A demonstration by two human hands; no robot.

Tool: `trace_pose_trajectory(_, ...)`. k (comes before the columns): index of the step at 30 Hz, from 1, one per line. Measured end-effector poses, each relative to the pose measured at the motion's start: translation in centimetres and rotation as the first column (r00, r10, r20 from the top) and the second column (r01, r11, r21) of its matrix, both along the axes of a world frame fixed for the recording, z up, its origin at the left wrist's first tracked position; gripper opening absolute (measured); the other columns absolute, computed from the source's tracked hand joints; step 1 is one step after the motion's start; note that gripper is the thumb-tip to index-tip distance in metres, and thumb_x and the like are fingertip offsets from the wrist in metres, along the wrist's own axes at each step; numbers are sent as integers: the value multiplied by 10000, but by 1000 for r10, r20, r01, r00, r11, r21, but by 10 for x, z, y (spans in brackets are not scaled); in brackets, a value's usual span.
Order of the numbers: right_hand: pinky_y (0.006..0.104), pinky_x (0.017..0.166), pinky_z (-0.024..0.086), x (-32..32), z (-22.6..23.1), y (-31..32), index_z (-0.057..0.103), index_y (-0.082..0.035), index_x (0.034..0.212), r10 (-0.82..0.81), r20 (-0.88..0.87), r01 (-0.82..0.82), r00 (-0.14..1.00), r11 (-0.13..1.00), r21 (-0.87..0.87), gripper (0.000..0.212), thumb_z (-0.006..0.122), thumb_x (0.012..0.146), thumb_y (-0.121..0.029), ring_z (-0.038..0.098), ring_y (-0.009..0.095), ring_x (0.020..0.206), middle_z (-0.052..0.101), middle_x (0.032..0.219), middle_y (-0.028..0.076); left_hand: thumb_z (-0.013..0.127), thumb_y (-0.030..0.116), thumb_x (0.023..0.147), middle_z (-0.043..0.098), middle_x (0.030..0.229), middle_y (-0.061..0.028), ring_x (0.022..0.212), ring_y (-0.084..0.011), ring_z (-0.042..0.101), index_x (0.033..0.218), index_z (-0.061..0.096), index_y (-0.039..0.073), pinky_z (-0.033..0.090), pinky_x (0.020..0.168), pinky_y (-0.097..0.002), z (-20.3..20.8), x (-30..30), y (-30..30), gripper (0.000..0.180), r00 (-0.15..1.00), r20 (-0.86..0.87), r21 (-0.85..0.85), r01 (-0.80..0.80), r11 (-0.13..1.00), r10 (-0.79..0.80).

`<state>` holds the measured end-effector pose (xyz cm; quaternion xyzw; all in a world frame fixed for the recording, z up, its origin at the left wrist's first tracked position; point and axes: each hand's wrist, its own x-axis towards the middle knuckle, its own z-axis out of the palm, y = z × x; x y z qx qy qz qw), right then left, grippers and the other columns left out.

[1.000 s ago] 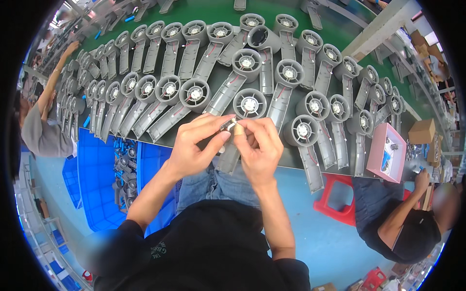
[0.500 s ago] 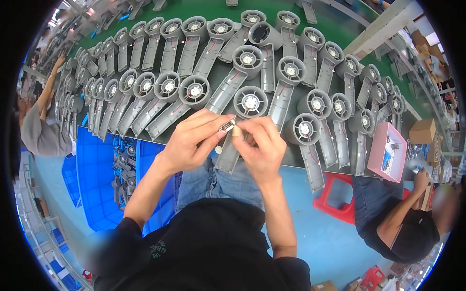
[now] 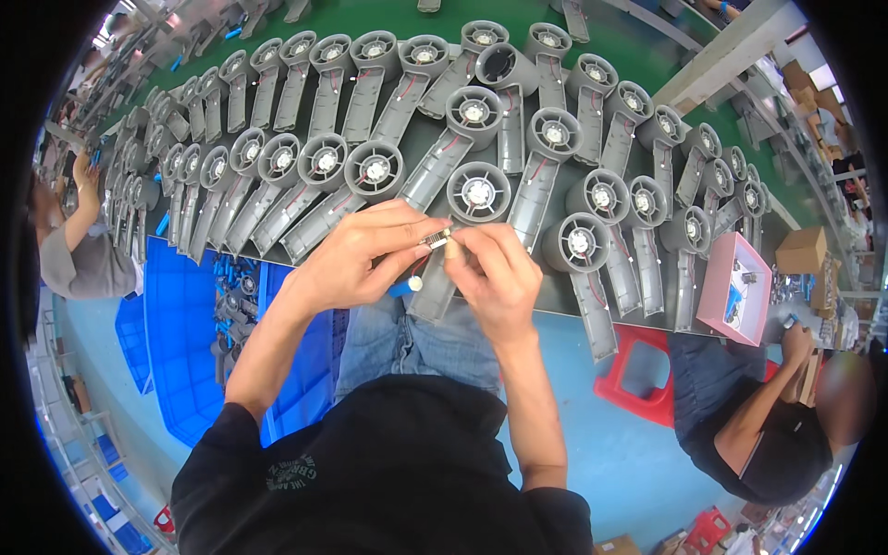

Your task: Assembling small metal fan motor housings and inserting components on a production line.

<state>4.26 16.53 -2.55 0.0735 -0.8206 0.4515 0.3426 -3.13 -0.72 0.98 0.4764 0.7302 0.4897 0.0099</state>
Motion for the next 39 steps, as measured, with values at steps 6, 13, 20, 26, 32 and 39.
trace_pose_trajectory(6, 169, 482, 281, 49, 9, -28, 639, 19, 940, -169, 547, 322, 820, 926, -197, 120, 701, 847, -25, 404, -4, 552, 483, 628, -69, 597, 27, 877, 643, 861, -163, 756, -302, 622, 1123, 645, -24, 501, 695, -362, -10, 18, 0, 256, 975, 95, 105, -210, 972, 201)
trace_pose_trajectory(13, 177, 469, 240, 41, 78, -35, 623, 7, 930, -48, 594, 333, 803, 863, -380, 74, 653, 890, -48, 371, -10, 536, 473, 624, -93, 423, 166, 1014, 533, 685, -97, 631, -195, 552, 1101, 545, 11, 444, 601, -354, 35, 16, 4, 215, 693, 720, 245, -312, 918, 44)
trace_pose_trajectory(20, 270, 449, 286, -212, 133, -29, 592, -11, 708, 93, 567, -190, 819, 975, 114, 348, 612, 918, -288, 373, 52, 492, 442, 542, -37, 523, 172, 877, 634, 890, -258, 874, -433, 615, 906, 650, -15, 488, 737, -470, 83, -205, -22, 227, 788, 229, 176, -611, 772, 572)
trace_pose_trajectory(26, 268, 417, 356, -418, 37, -70, 631, -21, 742, 164, 611, -313, 775, 939, 145, 353, 642, 890, -341, 467, 94, 434, 530, 546, -7, 561, 198, 804, 669, 1045, -223, 998, -374, 642, 954, 730, 74, 507, 910, -444, 28, -370, -78, 258, 670, -81, -212, -735, 644, 738)
trace_pose_trajectory(32, 309, 468, 455, -464, 11, -74, 669, 20, 861, -3, 635, -215, 773, 940, 266, 405, 629, 892, -382, 579, 159, 464, 613, 588, 71, 575, 187, 743, 694, 861, -197, 876, -381, 670, 840, 749, 99, 534, 839, -452, 36, -436, -151, 218, 537, -260, -234, -842, 487, 803)
trace_pose_trajectory(39, 335, 578, 477, -427, 59, -70, 666, 14, 992, -87, 389, -194, 917, 755, 626, 450, 650, 862, -417, 608, 179, 559, 595, 602, 96, 539, 239, 876, 602, 1187, -206, 1138, -382, 557, 1169, 600, 55, 416, 961, -536, -20, -497, -363, 352, 98, -665, -405, -880, -247, 740)
